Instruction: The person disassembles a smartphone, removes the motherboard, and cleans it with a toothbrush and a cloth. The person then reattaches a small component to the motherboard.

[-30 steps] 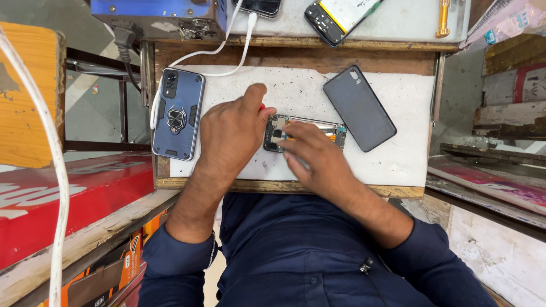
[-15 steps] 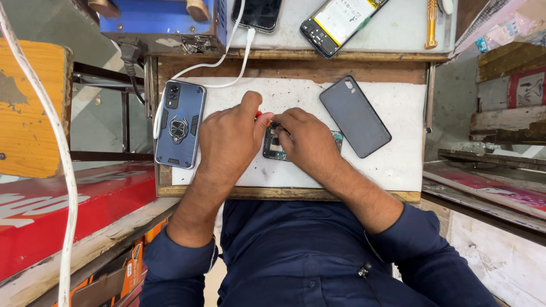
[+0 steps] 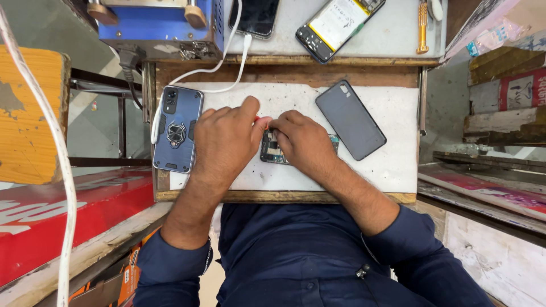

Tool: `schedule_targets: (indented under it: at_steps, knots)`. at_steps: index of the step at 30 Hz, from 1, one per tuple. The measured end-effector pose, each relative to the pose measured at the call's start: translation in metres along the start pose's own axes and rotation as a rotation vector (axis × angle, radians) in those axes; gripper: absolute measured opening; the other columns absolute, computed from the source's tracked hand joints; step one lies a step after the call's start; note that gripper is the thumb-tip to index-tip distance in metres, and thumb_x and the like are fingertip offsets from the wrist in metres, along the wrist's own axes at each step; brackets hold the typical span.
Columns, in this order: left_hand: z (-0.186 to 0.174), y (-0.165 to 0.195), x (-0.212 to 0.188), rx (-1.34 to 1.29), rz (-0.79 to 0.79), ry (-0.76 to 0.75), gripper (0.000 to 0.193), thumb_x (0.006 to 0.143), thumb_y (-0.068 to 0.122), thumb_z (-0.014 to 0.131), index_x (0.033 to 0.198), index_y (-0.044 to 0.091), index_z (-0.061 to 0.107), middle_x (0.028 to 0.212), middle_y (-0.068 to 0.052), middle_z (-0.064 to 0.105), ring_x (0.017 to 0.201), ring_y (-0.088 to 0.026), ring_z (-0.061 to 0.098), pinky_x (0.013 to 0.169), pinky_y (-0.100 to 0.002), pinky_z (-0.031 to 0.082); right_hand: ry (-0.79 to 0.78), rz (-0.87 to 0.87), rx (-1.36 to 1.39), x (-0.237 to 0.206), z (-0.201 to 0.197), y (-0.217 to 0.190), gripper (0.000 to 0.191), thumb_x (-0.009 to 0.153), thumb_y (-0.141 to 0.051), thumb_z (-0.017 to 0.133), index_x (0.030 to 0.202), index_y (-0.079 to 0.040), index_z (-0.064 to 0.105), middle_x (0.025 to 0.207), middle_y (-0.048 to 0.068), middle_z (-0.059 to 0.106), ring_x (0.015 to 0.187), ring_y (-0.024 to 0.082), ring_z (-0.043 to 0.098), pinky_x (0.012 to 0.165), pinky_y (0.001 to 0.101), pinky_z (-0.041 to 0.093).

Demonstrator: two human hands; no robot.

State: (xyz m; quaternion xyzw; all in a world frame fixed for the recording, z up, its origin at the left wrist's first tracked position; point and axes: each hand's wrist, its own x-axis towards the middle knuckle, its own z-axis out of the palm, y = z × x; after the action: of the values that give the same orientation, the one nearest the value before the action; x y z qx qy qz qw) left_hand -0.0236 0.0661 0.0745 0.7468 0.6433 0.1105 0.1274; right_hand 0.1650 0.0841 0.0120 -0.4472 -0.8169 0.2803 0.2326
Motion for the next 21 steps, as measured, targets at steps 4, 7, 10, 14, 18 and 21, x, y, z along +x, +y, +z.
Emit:
schedule_targets:
  at_steps: [4,7,10,14,18,21]
  knots:
    - [-0.0041,0.0032,-0.0006,-0.201,0.236,0.201,0.022,0.094,0.017,0.070,0.111,0.006,0.062,0.091,-0.013,0.072,0.081,-0.034,0.071,0.070,-0.045,0.055,0.025,-0.016,-0.001,0.0011,-0.0003,0.0009,0.017,0.091,-0.010,0.070,0.107,-0.007,0.073,0.104,0.009,0.069,0.091,0.032,0.069,0.078,0.0424,0.057]
    - [-0.0068,0.0044,0.0018,-0.108,0.168,0.105,0.020,0.094,0.022,0.073,0.104,0.008,0.062,0.078,-0.010,0.070,0.073,-0.033,0.071,0.063,-0.046,0.054,0.006,-0.003,-0.019,0.0012,0.0011,0.0012,0.017,0.091,-0.011,0.071,0.106,-0.007,0.073,0.104,0.008,0.070,0.090,0.031,0.069,0.078,0.0425,0.057]
    - [-0.0080,0.0051,0.0043,-0.177,0.197,0.161,0.025,0.091,0.019,0.071,0.109,0.006,0.061,0.085,-0.012,0.072,0.075,-0.033,0.072,0.061,-0.044,0.055,-0.010,-0.013,-0.020,0.0018,0.0014,0.0033,0.019,0.090,-0.011,0.071,0.107,-0.007,0.074,0.105,0.008,0.069,0.089,0.031,0.070,0.077,0.0427,0.057]
    - [-0.0061,0.0063,0.0043,-0.144,0.173,0.134,0.021,0.094,0.024,0.071,0.105,0.010,0.061,0.084,-0.010,0.072,0.077,-0.032,0.073,0.065,-0.045,0.056,-0.005,-0.008,-0.025,-0.0007,0.0019,0.0034,0.020,0.088,-0.012,0.072,0.107,-0.007,0.073,0.106,0.008,0.069,0.090,0.030,0.070,0.077,0.0425,0.057]
    - [-0.0032,0.0024,0.0027,-0.236,0.257,0.240,0.034,0.090,0.017,0.071,0.121,0.007,0.061,0.098,-0.013,0.074,0.079,-0.034,0.072,0.063,-0.044,0.056,0.024,-0.037,-0.016,0.0003,0.0028,0.0033,0.021,0.088,-0.012,0.072,0.108,-0.008,0.075,0.103,0.008,0.068,0.091,0.031,0.070,0.077,0.0423,0.057]
    - [0.0006,-0.0009,0.0041,-0.167,0.197,0.102,0.024,0.094,0.019,0.073,0.114,0.011,0.063,0.083,-0.008,0.073,0.075,-0.033,0.072,0.062,-0.046,0.055,-0.010,0.019,-0.022,0.0008,0.0042,0.0044,0.019,0.088,-0.014,0.074,0.106,-0.007,0.074,0.105,0.007,0.070,0.089,0.030,0.070,0.077,0.0421,0.057]
